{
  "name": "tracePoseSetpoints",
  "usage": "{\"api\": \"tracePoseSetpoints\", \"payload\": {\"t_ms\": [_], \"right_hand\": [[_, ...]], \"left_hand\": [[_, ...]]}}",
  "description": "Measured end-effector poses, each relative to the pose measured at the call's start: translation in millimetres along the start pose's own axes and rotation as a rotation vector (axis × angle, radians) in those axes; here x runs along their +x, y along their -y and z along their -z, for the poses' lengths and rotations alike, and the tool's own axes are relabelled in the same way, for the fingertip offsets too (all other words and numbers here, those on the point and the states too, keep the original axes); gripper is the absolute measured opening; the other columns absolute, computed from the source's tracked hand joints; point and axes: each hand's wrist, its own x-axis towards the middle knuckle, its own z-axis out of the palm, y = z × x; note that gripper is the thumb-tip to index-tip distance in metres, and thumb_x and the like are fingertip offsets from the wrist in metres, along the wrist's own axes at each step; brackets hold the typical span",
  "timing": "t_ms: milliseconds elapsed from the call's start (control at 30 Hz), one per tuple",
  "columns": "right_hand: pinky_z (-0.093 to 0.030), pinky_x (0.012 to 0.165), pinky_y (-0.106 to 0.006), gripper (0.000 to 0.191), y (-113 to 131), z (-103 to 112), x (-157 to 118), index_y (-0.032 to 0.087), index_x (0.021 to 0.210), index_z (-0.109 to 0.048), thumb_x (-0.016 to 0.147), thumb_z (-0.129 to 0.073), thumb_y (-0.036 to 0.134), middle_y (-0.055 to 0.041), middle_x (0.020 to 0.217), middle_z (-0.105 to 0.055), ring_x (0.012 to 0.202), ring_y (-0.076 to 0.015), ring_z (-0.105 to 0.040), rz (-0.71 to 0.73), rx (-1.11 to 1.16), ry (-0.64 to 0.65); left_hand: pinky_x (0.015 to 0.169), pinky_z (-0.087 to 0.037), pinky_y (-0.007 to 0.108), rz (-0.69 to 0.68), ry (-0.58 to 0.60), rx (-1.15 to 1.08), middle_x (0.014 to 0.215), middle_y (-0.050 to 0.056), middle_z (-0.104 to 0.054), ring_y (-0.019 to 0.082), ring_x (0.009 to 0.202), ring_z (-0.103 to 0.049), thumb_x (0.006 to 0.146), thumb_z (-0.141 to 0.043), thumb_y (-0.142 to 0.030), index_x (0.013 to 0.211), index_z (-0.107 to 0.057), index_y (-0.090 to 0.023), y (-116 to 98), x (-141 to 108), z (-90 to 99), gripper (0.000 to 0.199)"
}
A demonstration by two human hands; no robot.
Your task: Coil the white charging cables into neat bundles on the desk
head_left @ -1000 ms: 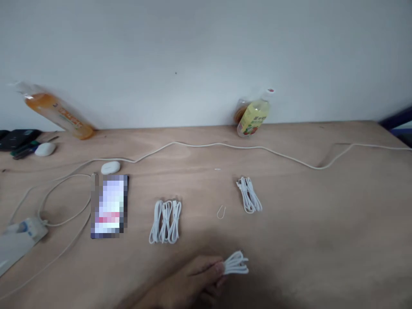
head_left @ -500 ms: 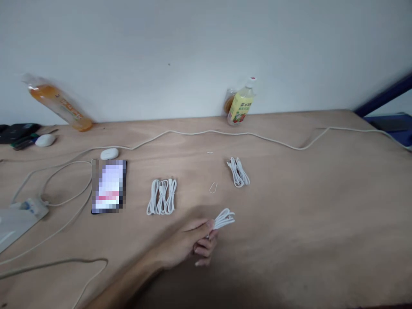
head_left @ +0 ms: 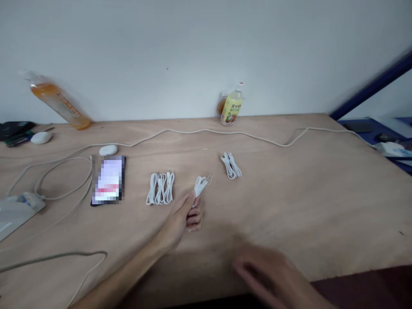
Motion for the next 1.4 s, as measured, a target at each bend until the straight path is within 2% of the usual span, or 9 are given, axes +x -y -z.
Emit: {"api": "tracePoseSetpoints", "payload": {"t_ms": [100, 167, 300, 400, 700, 1000, 1167, 1300, 1400], "right_hand": [[-0.066, 0.083, -0.042, 0.016, -7.3, 6.3, 70.0, 0.024, 0.102, -0.072, 0.107, -0.056, 0.02, -0.008, 0.098, -0.077, 0.085, -0.0251, -0.077, 0.134, -0.091, -0.244], [-0.065, 0.074, -0.038, 0.013, -6.8, 3.3, 110.4, 0.021, 0.114, -0.069, 0.103, -0.062, 0.019, -0.0092, 0.102, -0.077, 0.078, -0.023, -0.075, 0.215, -0.146, -0.379], [-0.063, 0.069, -0.039, 0.009, -6.9, -13.4, 149.9, 0.019, 0.111, -0.068, 0.103, -0.068, 0.022, -0.0105, 0.1, -0.075, 0.082, -0.0262, -0.076, 0.296, -0.289, -0.489], [-0.059, 0.064, -0.035, 0.003, -12.9, -23.9, 153.5, 0.02, 0.105, -0.067, 0.106, -0.064, 0.019, -0.0089, 0.097, -0.075, 0.079, -0.0247, -0.074, 0.274, -0.318, -0.54], [-0.047, 0.059, -0.033, 0.019, -23.1, -26.1, 156.7, 0.02, 0.097, -0.063, 0.109, -0.053, 0.01, -0.0102, 0.094, -0.07, 0.074, -0.0227, -0.065, 0.321, -0.387, -0.515], [-0.054, 0.068, -0.029, 0.013, -12.7, -17.7, 150.0, 0.024, 0.106, -0.056, 0.109, -0.05, 0.013, -0.002, 0.094, -0.066, 0.076, -0.0164, -0.063, 0.605, 0.189, -0.549], [-0.057, 0.071, -0.031, 0.022, -8.2, -21.4, 142.9, 0.026, 0.11, -0.057, 0.104, -0.053, 0.005, -0.005, 0.103, -0.066, 0.092, -0.0199, -0.067, 0.717, 0.209, -0.605], [-0.061, 0.076, -0.035, 0.022, -3.3, -22.2, 135.9, 0.026, 0.112, -0.061, 0.103, -0.058, 0.006, -0.0099, 0.116, -0.059, 0.108, -0.0246, -0.065, 0.691, 0.108, -0.666], [-0.062, 0.075, -0.033, 0.021, -1.3, -20.9, 133.6, 0.025, 0.111, -0.064, 0.103, -0.061, 0.006, -0.0096, 0.115, -0.055, 0.105, -0.0233, -0.065, 0.683, 0.082, -0.707]], "left_hand": [[0.046, -0.022, 0.018, -0.076, -0.05, -0.036, 0.063, -0.013, -0.028, 0.007, 0.054, -0.013, 0.078, -0.088, -0.074, 0.079, -0.048, -0.022, -1.6, 3.1, 3.3, 0.066], [0.046, -0.023, 0.017, -0.087, -0.081, -0.049, 0.063, -0.013, -0.028, 0.007, 0.054, -0.013, 0.077, -0.088, -0.074, 0.081, -0.047, -0.022, -3.2, 3.2, 4.3, 0.066], [0.048, -0.022, 0.017, -0.044, -0.138, -0.048, 0.064, -0.012, -0.029, 0.007, 0.055, -0.016, 0.08, -0.084, -0.077, 0.082, -0.047, -0.022, -6.0, 1.0, 2.7, 0.066], [0.047, -0.02, 0.017, -0.031, -0.126, -0.043, 0.064, -0.012, -0.028, 0.007, 0.055, -0.015, 0.078, -0.086, -0.076, 0.082, -0.048, -0.022, -7.4, 0.1, 1.1, 0.067], [0.047, -0.022, 0.018, -0.055, -0.089, -0.008, 0.065, -0.012, -0.028, 0.007, 0.055, -0.015, 0.085, -0.083, -0.071, 0.082, -0.046, -0.022, -4.6, -0.6, -1.4, 0.062], [0.044, -0.022, 0.015, -0.102, -0.117, -0.089, 0.063, -0.013, -0.028, 0.006, 0.053, -0.014, 0.079, -0.093, -0.063, 0.081, -0.049, -0.02, -10.0, 2.1, -2.3, 0.061], [0.045, -0.025, 0.014, -0.116, -0.099, -0.122, 0.063, -0.012, -0.027, 0.006, 0.053, -0.015, 0.086, -0.089, -0.06, 0.081, -0.05, -0.02, -10.2, 0.2, -3.5, 0.056], [0.045, -0.026, 0.014, -0.101, -0.058, -0.12, 0.066, -0.011, -0.027, 0.007, 0.054, -0.018, 0.092, -0.084, -0.058, 0.082, -0.051, -0.02, -10.0, -2.3, -4.7, 0.051], [0.046, -0.027, 0.014, -0.1, -0.051, -0.121, 0.067, -0.01, -0.03, 0.007, 0.055, -0.019, 0.091, -0.085, -0.056, 0.081, -0.052, -0.019, -10.1, -3.3, -5.5, 0.051]]}}
